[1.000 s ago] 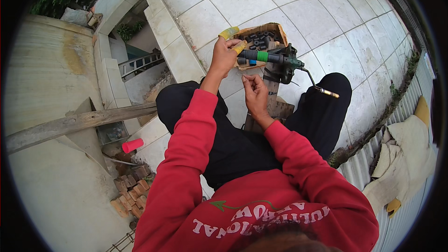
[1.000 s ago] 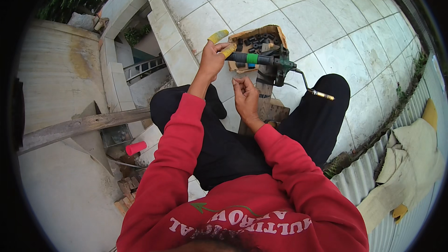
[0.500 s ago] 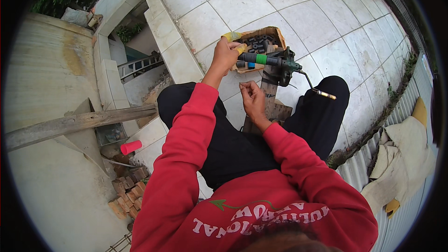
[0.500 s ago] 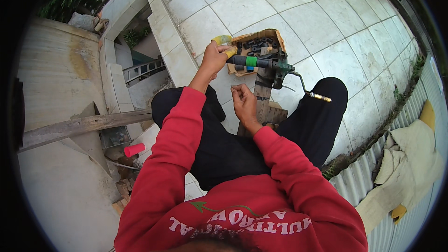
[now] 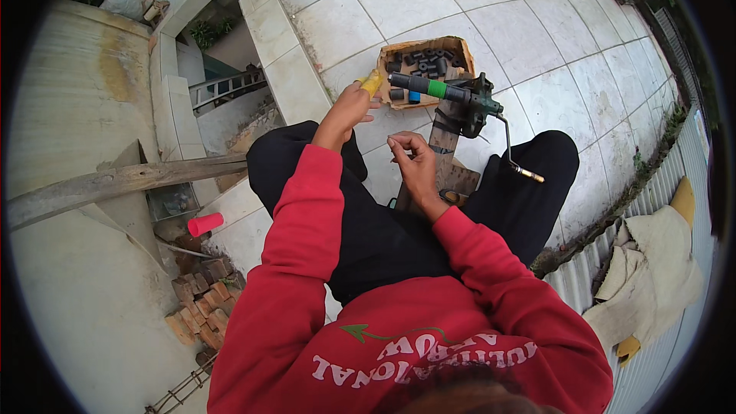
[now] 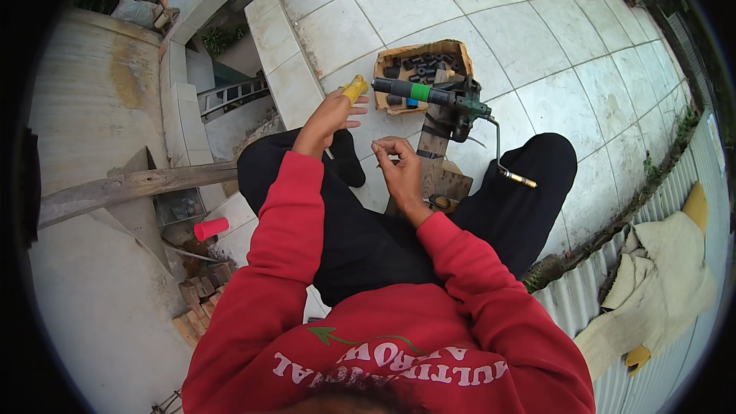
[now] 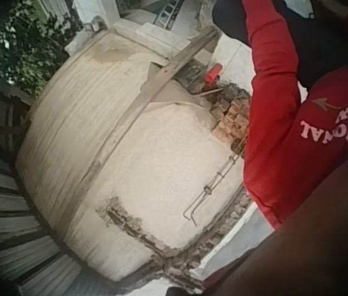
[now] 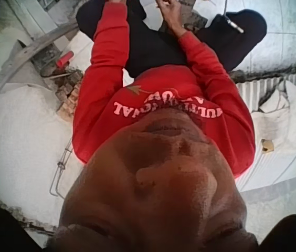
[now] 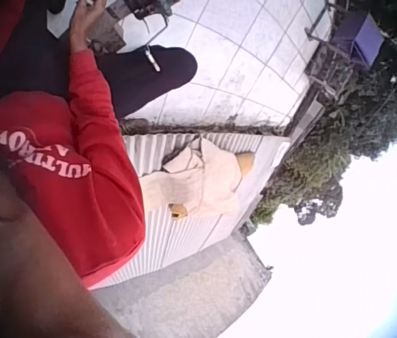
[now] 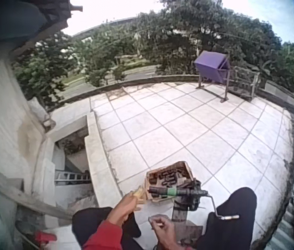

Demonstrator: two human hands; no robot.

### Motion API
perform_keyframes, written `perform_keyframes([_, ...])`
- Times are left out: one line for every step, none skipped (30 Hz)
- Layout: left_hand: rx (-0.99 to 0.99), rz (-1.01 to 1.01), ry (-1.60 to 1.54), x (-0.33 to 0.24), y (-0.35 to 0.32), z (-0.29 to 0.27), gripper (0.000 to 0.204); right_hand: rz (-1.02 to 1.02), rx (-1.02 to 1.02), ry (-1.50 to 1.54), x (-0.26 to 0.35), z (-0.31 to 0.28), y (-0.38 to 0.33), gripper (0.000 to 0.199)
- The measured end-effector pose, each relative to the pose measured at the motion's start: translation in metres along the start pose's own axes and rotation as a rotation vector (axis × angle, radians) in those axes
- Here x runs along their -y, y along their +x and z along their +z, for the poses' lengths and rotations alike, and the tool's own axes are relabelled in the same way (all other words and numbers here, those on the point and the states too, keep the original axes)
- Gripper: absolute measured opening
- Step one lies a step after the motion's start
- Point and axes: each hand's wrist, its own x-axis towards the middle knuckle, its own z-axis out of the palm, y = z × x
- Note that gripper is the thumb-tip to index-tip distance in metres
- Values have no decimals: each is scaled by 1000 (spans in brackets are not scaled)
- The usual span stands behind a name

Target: The recorder is wrapping blue tape around a small electronic component and a green cylindrical object, possibly a motor or sensor, using scissors to cut tape and wire.

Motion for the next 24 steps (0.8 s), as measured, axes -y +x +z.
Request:
perform_keyframes([5,-8,0,-12,-18,0,49,-38,-23,42,2,-3,-1,16])
perform_keyframes([68,-10,229,-32,-40,0,50,-78,-45,84,6,-6,-1,16])
perform_keyframes([119,-13,453,-39,-56,-5,51,-72,-34,86,15,-8,-1,16])
perform_keyframes([195,133,489,-26,-57,-14,62,20,59,-26,26,-14,-2,17])
perform_keyframes([189,130,485,-21,-61,-19,62,109,150,-139,38,-18,-2,17])
perform_keyframes([324,381,462,-17,-64,-22,60,123,148,-131,47,-21,-2,18])
perform_keyframes([458,634,432,-14,-66,-23,58,128,151,-132,51,-22,-1,18])
perform_keyframes([454,632,429,-14,-66,-23,58,54,131,-145,54,-24,3,17])
perform_keyframes([488,630,446,-16,-66,-23,54,-20,111,-158,58,-25,6,17])
perform_keyframes([521,628,462,-17,-65,-23,51,-56,101,-144,63,-27,7,17])
perform_keyframes([517,628,461,-16,-62,-26,51,-56,105,-145,65,-30,9,17])
perform_keyframes([555,404,381,-15,-56,-30,51,-97,115,-202,67,-34,11,18])
perform_keyframes([588,180,299,-15,-51,-33,50,-139,124,-259,69,-36,14,18])
perform_keyframes([587,180,297,-16,-49,-34,50,-138,126,-260,71,-37,16,18])
perform_keyframes([539,205,236,-16,-46,-35,50,-178,124,-248,73,-37,18,19])
perform_keyframes([491,229,175,-16,-46,-36,50,-218,123,-237,74,-37,19,20])
perform_keyframes([490,230,174,-17,-46,-35,50,-218,124,-238,74,-36,19,20])
perform_keyframes([316,279,128,-18,-47,-35,54,-173,102,-194,74,-35,19,20])
perform_keyframes([142,326,81,-19,-47,-35,58,-129,79,-150,74,-34,19,20])
perform_keyframes([103,546,316,-29,-58,-33,66,-129,76,-152,76,-36,20,20])
perform_keyframes([100,547,315,-31,-64,-32,66,-72,118,-192,82,-37,20,20])
perform_keyframes([293,511,261,-32,-68,-30,66,-16,159,-233,87,-39,20,20])
perform_keyframes([481,471,206,-32,-71,-29,67,-18,165,-233,90,-39,20,20])
perform_keyframes([549,503,146,-29,-69,-24,64,-21,187,-252,94,-38,20,20])
